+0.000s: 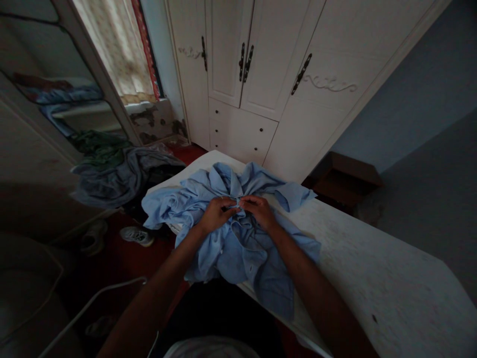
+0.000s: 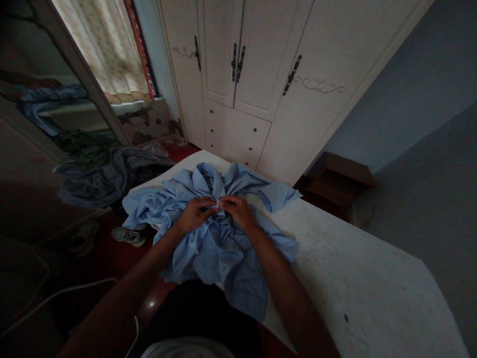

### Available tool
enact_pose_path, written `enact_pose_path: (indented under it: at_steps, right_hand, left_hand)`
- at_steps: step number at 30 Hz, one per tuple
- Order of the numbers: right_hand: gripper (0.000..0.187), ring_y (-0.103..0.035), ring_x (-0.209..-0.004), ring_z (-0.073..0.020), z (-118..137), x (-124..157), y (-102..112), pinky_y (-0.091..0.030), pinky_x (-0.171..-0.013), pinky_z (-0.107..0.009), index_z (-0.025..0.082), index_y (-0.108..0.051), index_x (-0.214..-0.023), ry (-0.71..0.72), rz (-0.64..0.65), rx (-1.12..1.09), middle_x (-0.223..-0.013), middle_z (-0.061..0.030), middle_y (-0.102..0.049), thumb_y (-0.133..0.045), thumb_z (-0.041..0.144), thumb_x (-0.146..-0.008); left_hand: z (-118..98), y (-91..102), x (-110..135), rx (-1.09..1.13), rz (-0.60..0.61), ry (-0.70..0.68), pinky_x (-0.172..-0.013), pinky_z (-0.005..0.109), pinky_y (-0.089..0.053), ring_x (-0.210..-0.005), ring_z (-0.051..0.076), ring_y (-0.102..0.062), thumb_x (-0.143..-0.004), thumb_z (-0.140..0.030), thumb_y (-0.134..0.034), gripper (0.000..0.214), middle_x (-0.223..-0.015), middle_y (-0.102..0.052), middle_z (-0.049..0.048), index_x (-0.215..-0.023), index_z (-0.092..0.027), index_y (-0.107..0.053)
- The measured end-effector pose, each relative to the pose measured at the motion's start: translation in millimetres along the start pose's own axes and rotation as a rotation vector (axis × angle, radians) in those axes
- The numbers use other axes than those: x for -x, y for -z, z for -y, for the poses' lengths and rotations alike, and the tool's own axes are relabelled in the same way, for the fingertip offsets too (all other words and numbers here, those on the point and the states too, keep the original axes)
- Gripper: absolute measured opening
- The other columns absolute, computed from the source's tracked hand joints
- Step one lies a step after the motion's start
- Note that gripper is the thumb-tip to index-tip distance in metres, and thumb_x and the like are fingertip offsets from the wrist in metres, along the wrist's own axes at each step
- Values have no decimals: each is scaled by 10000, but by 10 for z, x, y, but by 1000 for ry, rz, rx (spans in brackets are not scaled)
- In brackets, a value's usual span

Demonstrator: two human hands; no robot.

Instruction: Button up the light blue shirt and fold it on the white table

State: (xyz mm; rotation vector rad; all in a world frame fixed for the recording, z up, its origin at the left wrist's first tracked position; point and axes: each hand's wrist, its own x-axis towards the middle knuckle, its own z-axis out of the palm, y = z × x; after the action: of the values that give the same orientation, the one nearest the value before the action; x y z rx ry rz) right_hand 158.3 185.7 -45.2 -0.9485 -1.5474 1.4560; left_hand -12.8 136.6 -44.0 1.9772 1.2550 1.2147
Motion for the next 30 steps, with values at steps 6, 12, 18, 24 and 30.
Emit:
enact_pose_path:
  at_steps: [6, 12, 18, 24, 30]
  right_hand:
    - [286, -491, -576, -105, -4, -34, 6, -384, -577, -237, 173, -698, -713, -46, 46, -60, -628, 22, -599, -741, 444, -630]
    - [343, -450, -554, -106, -55, -33, -17, -353, -527, -225, 175, -647, -705, 28, -14, 3, -596, 31, -536, -690, 516, -689]
    - [298, -463, -592, -119, -52, -34, 26, -392, -569, -231, 193, -585, -738, 19, -123, -148, -641, 30, -523, -667, 473, -676]
    - [209, -437, -583, -118, 158, -28, 142, -363, -562, -236, 200, -569, -695, 63, -62, -46, -632, 34, -496, -610, 405, -691]
    - [163, -492, -659, -141, 454, 66, 180, -402, -640, -251, 213, -595, -704, 169, 67, 162, -672, 23, -543, -588, 375, -719]
  left_hand:
    - [-33, 2, 5, 80, -1, 46, -621, 249, -416, -628, 131, -538, -855, -444, -599, 335, -645, -575, 12, -686, -161, -659]
    - [14, -40, 26, 108, -122, 153, -603, 256, -421, -612, 134, -536, -784, -475, -663, 306, -645, -591, 2, -753, -171, -662]
    - [11, -10, 68, 84, -231, 204, -582, 252, -407, -597, 131, -526, -788, -421, -643, 261, -641, -580, -1, -758, -162, -643]
    - [-245, 124, 207, -351, -124, 138, -651, 292, -415, -639, 162, -522, -830, -316, -545, 185, -665, -546, 16, -711, -176, -566]
    - [-617, 325, 110, -424, -376, -55, -946, 392, -414, -1088, 264, -531, -868, -360, -487, 398, -1178, -576, 128, -1212, -166, -534]
